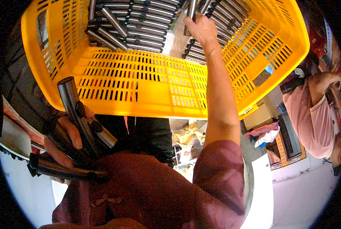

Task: The person picks up cylindrical metal parts from a yellow basket and arranges them in neat rows. They repeatedly pick up, inspect, and place the parts back into the basket, organizing them systematically.

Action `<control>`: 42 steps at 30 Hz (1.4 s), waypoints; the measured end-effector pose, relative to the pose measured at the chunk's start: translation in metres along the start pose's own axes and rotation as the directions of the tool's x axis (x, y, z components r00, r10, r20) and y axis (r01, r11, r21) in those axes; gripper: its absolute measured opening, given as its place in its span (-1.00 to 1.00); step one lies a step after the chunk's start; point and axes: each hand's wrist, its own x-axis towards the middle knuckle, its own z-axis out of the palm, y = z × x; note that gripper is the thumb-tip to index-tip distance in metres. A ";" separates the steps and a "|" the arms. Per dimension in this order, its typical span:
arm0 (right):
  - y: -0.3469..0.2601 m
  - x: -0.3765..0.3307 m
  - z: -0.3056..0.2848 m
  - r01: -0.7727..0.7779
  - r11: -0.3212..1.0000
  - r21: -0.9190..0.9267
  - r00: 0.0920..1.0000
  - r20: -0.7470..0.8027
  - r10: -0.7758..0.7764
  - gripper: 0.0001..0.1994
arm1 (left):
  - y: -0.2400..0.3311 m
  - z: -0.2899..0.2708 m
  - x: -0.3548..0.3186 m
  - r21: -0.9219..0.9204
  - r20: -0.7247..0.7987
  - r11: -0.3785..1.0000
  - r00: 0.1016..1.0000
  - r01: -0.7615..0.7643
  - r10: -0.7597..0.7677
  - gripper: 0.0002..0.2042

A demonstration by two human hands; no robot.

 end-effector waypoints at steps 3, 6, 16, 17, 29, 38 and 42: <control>-0.010 0.016 -0.010 -0.049 0.904 0.425 0.977 0.207 -0.044 -0.63 | 0.002 -0.001 0.003 -0.001 0.032 1.000 0.999 0.003 -0.003 -0.70; -0.030 0.018 -0.023 -0.203 0.736 0.646 0.963 0.266 0.032 -0.67 | 0.003 -0.004 0.006 0.006 0.061 1.000 0.998 0.002 -0.002 -0.68; 0.022 0.028 -0.013 -0.179 0.958 0.225 0.981 0.113 0.157 -0.47 | 0.004 -0.051 0.022 0.131 0.603 0.980 0.797 -0.152 0.043 -0.66; 0.023 0.023 -0.013 -0.160 0.967 0.199 0.986 0.068 0.149 -0.47 | 0.009 -0.052 0.037 0.173 0.699 0.965 0.715 -0.195 0.019 -0.68; 0.045 0.091 0.011 0.089 0.995 -0.032 0.990 -0.102 -0.092 -0.42 | -0.002 -0.012 0.013 0.019 0.245 0.996 0.967 -0.082 0.075 -0.72; -0.021 0.073 -0.028 -0.001 0.986 -0.165 0.999 -0.052 -0.008 -0.66 | -0.003 -0.001 0.009 0.046 0.168 0.995 0.983 -0.090 0.081 -0.71; -0.021 0.075 -0.028 0.010 0.991 -0.131 0.995 -0.102 -0.023 -0.68 | -0.005 0.006 0.011 0.063 0.141 0.994 0.987 -0.093 0.083 -0.71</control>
